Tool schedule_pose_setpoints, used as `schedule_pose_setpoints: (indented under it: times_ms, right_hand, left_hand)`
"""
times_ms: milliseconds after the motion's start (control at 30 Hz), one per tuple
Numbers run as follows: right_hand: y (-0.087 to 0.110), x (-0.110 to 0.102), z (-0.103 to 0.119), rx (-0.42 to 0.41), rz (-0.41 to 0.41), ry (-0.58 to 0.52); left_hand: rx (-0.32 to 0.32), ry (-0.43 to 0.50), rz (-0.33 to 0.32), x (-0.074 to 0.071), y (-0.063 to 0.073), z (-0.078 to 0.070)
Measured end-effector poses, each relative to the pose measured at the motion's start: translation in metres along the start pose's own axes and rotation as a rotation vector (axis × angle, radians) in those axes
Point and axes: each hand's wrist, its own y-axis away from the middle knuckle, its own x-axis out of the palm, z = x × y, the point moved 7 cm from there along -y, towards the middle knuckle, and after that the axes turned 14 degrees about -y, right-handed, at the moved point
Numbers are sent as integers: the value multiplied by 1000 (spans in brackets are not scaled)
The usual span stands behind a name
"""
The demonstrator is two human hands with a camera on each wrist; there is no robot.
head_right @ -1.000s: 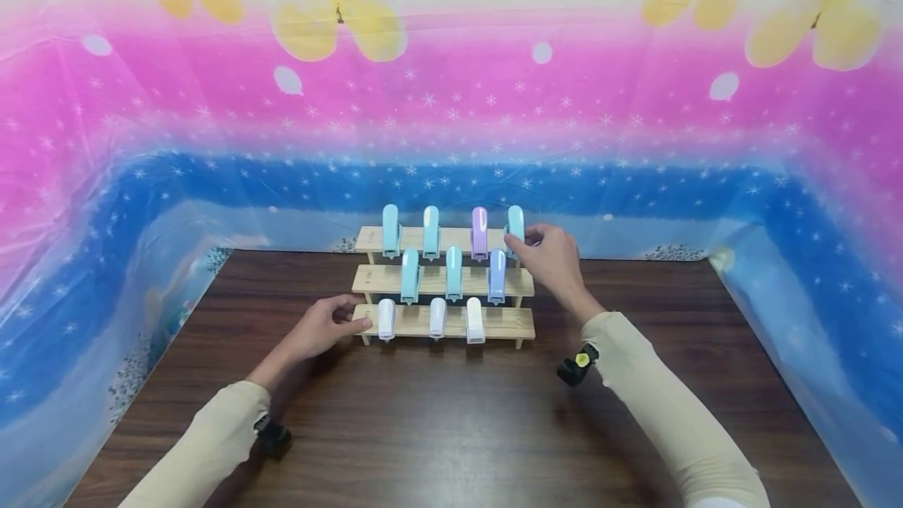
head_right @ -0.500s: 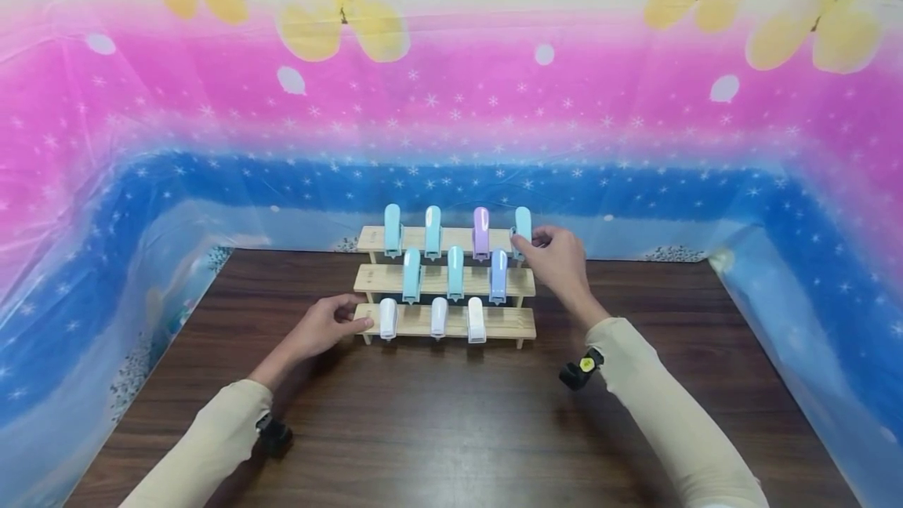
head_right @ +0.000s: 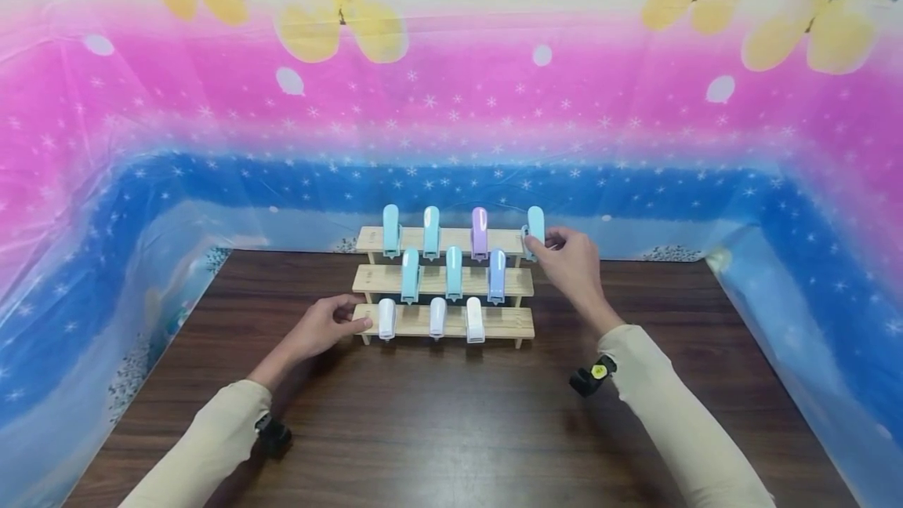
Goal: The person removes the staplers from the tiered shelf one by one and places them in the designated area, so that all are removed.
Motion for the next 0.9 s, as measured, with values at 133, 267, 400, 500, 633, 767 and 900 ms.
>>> schedule_pose_setpoints:
  times_ms: [133, 267, 400, 500, 633, 767, 900]
  right_hand:
    - [2, -7, -3, -12, -19, 16]
    - [3, -15, -7, -29, -44, 30]
    - [6, -22, -15, -20, -59, 34]
    - [9, -26, -22, 6, -69, 40]
    - [13, -30, -31, 25, -77, 53]
    - [16, -30, -40, 18, -69, 62]
    - [18, -28, -51, 14, -65, 83]
  left_hand:
    - [-1, 2, 1, 0, 0, 1]
    - [-4, -2, 3, 0, 0, 0]
    - [-7, -6, 3, 1, 0, -1]
    - [-11, -8, 6, 1, 1, -1]
    - [-9, -6, 13, 1, 1, 0]
    - [-10, 13, 12, 0, 0, 0]
    - [-24, 23, 20, 1, 0, 1]
